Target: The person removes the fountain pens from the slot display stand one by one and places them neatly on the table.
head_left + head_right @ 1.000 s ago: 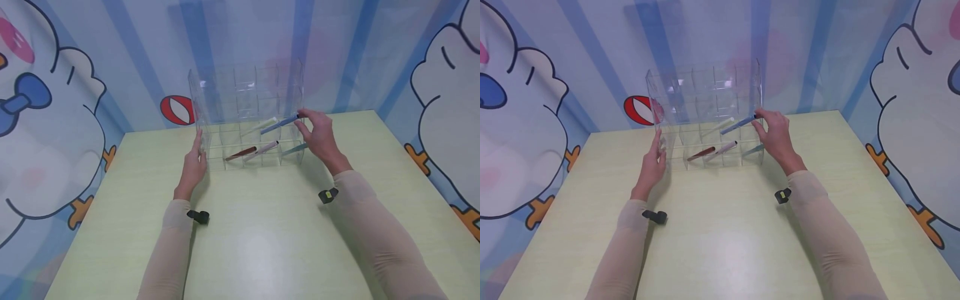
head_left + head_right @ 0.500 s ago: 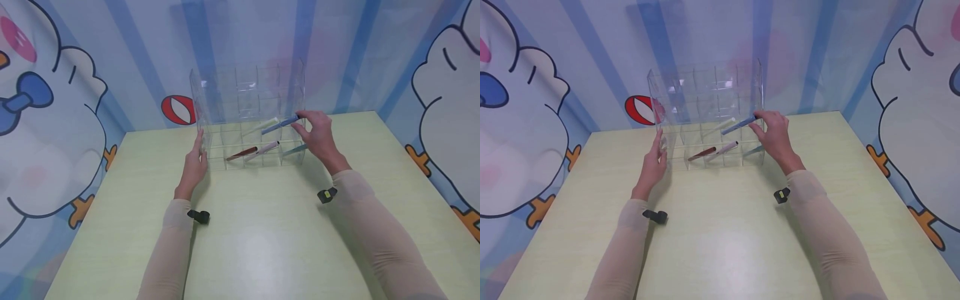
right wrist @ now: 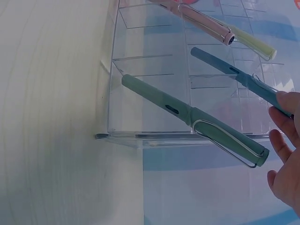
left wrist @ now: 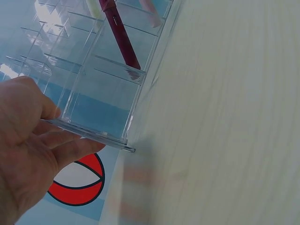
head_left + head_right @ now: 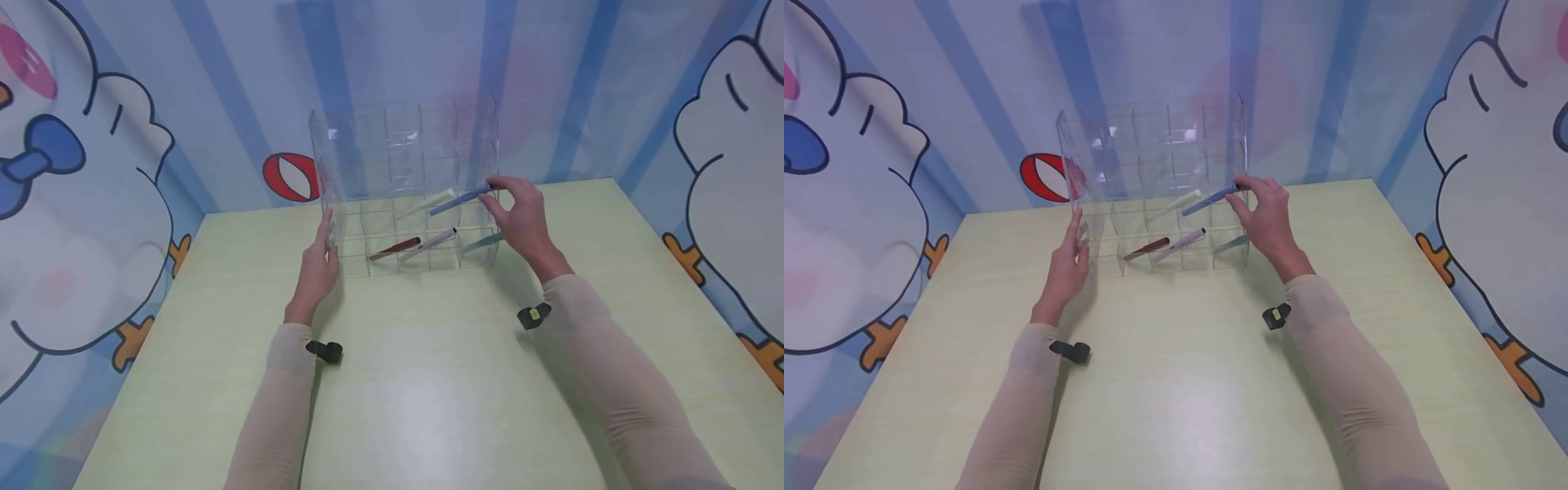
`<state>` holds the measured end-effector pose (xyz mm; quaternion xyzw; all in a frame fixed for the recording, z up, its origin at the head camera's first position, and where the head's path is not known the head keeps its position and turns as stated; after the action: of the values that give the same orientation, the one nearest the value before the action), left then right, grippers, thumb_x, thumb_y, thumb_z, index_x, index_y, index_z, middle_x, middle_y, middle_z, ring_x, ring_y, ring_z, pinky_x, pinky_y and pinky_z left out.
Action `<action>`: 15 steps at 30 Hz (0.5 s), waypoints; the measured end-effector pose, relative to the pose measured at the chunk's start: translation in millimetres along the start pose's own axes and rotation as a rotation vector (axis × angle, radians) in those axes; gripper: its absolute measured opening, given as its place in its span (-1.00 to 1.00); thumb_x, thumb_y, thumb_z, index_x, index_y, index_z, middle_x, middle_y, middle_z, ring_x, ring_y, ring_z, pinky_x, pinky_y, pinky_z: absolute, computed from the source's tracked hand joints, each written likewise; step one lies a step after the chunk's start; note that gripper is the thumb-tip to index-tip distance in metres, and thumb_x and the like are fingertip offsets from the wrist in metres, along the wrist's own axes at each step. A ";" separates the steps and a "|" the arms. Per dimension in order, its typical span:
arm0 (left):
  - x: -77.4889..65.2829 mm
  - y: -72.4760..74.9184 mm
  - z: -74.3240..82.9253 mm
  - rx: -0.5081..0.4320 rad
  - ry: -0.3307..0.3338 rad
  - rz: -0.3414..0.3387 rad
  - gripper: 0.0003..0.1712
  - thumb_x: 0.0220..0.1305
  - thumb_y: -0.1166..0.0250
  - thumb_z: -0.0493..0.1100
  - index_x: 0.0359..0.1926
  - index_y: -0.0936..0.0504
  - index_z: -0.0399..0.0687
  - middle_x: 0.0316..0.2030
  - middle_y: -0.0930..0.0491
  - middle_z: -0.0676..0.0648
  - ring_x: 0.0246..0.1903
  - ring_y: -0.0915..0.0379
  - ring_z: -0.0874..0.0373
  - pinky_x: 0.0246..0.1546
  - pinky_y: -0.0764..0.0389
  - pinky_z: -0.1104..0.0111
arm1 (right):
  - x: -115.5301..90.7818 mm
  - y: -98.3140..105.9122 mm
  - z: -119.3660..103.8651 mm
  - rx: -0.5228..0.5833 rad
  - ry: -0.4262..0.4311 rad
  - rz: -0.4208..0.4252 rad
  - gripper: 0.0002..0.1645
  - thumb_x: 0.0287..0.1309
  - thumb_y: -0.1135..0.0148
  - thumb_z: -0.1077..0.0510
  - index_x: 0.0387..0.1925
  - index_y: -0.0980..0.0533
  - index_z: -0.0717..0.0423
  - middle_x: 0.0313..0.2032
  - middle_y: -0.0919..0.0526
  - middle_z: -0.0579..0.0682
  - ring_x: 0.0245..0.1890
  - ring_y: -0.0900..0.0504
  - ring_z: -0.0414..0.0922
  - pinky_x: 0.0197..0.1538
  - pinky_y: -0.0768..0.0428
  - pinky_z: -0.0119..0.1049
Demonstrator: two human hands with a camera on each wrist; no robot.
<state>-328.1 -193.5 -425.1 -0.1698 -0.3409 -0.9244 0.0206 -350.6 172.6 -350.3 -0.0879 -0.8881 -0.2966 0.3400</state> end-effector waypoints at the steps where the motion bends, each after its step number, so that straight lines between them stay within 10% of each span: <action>1: 0.1 0.2 0.5 -0.001 -0.001 0.001 -0.13 0.51 -0.01 -0.36 0.61 0.16 0.35 0.38 -0.27 -0.40 0.32 -0.29 -0.26 0.27 -0.38 -0.06 | 0.1 1.3 -0.8 0.005 -0.001 0.003 -0.62 0.23 -0.38 0.24 0.05 -0.61 0.33 -0.07 -0.70 0.23 0.01 -0.57 0.16 0.18 -0.42 0.12; 15: 0.3 -0.4 0.4 0.005 -0.007 0.005 -0.15 0.52 0.00 -0.34 0.61 0.14 0.33 0.35 -0.31 -0.42 0.28 -0.34 -0.27 0.24 -0.42 -0.08 | -4.6 16.7 -3.0 0.061 -0.016 0.111 -0.65 0.20 -0.41 0.23 0.00 -0.64 0.30 -0.07 -0.70 0.19 0.02 -0.59 0.11 0.15 -0.49 0.02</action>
<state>-328.4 -192.9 -425.0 -0.1739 -0.3428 -0.9229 0.0221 -339.5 184.6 -343.7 -0.1291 -0.8930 -0.2494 0.3516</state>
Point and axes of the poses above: each hand's wrist, its own x-axis towards the middle knuckle, its own y-axis out of the back of the hand, z = x × y, the point moved 4 cm from there along x, towards the middle knuckle
